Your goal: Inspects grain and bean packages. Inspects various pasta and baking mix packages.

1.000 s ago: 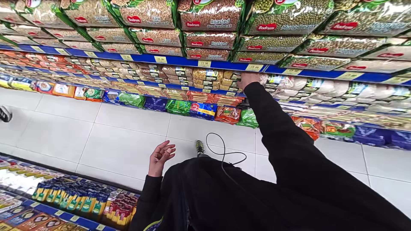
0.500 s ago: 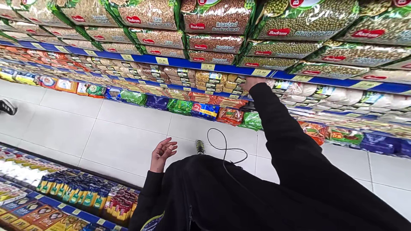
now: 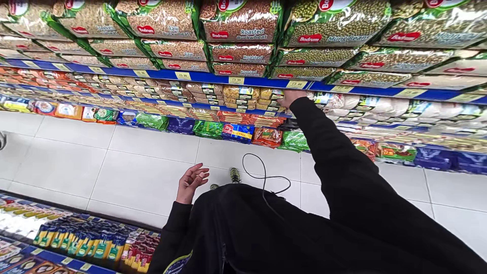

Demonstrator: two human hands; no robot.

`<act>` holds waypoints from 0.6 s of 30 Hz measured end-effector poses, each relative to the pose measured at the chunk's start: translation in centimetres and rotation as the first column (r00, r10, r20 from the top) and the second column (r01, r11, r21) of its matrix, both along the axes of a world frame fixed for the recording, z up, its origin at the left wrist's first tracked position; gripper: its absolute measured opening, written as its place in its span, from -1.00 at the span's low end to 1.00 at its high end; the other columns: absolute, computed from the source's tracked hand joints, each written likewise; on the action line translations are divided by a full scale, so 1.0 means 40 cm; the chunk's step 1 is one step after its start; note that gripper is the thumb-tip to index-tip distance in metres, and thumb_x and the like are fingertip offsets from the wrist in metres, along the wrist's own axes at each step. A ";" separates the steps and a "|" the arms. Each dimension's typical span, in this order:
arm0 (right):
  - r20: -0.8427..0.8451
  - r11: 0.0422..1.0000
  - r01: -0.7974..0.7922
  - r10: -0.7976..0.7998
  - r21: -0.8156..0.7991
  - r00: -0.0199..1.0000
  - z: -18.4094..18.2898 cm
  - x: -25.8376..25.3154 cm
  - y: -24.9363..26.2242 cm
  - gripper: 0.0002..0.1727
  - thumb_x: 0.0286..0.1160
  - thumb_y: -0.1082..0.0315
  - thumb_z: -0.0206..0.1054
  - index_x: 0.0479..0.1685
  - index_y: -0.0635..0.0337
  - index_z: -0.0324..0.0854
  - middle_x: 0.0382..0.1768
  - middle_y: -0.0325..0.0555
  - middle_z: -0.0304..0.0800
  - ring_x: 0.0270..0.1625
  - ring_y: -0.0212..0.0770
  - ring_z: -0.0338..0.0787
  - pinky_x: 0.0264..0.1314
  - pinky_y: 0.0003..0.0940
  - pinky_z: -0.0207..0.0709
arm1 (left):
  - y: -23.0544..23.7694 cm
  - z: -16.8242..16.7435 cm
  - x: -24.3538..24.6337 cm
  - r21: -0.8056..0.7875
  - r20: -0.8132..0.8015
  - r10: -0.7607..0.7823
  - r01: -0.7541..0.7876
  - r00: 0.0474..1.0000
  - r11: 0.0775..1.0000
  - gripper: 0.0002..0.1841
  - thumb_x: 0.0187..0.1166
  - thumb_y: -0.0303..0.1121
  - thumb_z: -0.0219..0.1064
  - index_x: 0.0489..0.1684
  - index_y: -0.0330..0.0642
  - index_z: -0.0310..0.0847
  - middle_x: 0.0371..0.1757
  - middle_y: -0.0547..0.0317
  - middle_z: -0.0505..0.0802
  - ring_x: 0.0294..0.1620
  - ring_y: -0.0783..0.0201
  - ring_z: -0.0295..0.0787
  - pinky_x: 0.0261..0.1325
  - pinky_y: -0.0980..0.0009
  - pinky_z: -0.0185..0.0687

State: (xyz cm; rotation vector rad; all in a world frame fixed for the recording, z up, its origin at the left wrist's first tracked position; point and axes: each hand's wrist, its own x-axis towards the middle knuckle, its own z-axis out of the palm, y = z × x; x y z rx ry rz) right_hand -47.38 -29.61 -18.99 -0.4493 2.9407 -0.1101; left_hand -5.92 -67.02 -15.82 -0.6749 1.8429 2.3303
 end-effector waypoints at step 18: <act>-0.052 0.993 0.056 -0.051 0.099 0.997 0.027 0.090 0.043 -0.23 0.28 0.25 0.60 0.54 0.32 0.43 0.29 0.48 0.65 0.46 0.53 0.54 0.55 0.54 0.16 | 0.014 -0.011 -0.025 0.048 0.029 -0.068 0.066 0.997 0.997 -0.52 0.67 -0.47 0.23 0.57 -0.42 0.39 0.23 -0.24 0.85 0.20 -0.12 0.87 0.20 0.05 0.85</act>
